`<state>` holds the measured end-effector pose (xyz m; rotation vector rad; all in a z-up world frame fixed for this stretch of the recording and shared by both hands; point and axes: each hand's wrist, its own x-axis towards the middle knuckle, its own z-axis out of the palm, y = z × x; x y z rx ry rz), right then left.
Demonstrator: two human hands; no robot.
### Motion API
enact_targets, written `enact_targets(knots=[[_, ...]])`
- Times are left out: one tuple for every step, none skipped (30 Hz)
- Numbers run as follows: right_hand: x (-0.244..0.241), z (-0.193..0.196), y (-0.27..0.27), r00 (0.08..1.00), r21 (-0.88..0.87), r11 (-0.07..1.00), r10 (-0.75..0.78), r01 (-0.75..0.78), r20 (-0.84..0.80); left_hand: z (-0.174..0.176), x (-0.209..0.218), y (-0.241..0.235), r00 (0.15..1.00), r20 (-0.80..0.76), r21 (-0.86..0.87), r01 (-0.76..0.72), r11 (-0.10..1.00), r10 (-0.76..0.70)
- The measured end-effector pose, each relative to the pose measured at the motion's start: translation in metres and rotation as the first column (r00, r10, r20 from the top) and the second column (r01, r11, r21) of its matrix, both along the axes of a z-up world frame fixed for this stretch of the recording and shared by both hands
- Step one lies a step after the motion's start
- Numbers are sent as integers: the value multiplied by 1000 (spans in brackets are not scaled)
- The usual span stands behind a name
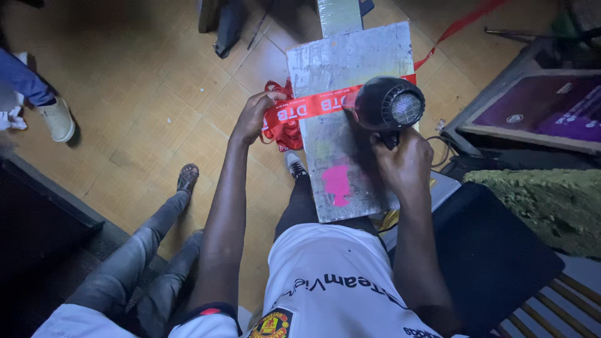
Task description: The person uses a hairdryer to apply heat to a red lanyard laid on a flat surface. They repeatedly move the hairdryer back and forth along the lanyard, pausing to reposition the strap with their hands.
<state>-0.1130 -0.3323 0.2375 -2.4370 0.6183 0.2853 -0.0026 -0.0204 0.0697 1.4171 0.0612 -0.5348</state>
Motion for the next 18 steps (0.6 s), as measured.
enact_targets(knots=[[2,4,5,1000,0,1000,-5,5,1,6,-1,-2,1000,1,0,5,1000,-5],[4,9,10,1000,60,998,-14,14,2,12,-2,-4,1000,1,3,1,1000,-1],[6,14,15,1000,120,993,-24,23,4,18,-3,-7,1000,1,5,-2,1000,2],[9,14,19,1000,120,992,-29,29,5,11,-1,-8,1000,2,5,4,1000,-4],[11,14,24,998,141,990,5,-14,65,4,-1,-8,1000,-7,10,13,1000,-13],[13,14,29,991,159,986,38,-58,126,-3,-1,-7,1000,-16,16,22,1000,-21],[13,14,26,992,162,985,35,-55,125,-7,-1,-6,1000,-17,18,24,1000,-23],[13,13,23,992,127,990,47,-63,119,-11,-2,-4,999,-39,38,36,999,-34],[12,12,20,992,91,993,59,-69,111,-15,-3,-2,997,-64,57,49,997,-45],[11,9,14,992,94,993,56,-66,109,-16,-4,-1,997,-66,59,52,997,-48],[11,7,7,991,78,996,42,-53,131,-18,-4,-2,997,-49,80,56,995,-52],[11,5,0,988,63,997,29,-39,152,-19,-4,-2,998,-32,101,59,993,-56],[7,2,-4,988,61,997,31,-40,154,-19,-4,-2,998,-30,100,58,993,-55],[4,0,-8,992,46,999,9,-15,127,-18,-4,-3,998,-33,105,54,993,-51],[0,-2,-13,995,30,1000,-13,11,99,-18,-5,-3,998,-36,109,51,993,-47],[0,-1,-10,995,27,1000,-12,9,101,-24,-4,-2,998,-34,107,49,993,-46],[-1,1,-8,995,96,995,-21,11,102,-30,-2,-2,998,-12,139,68,988,-67],[-2,2,-6,994,165,986,-30,13,102,-37,-1,-2,996,11,171,85,982,-88]])
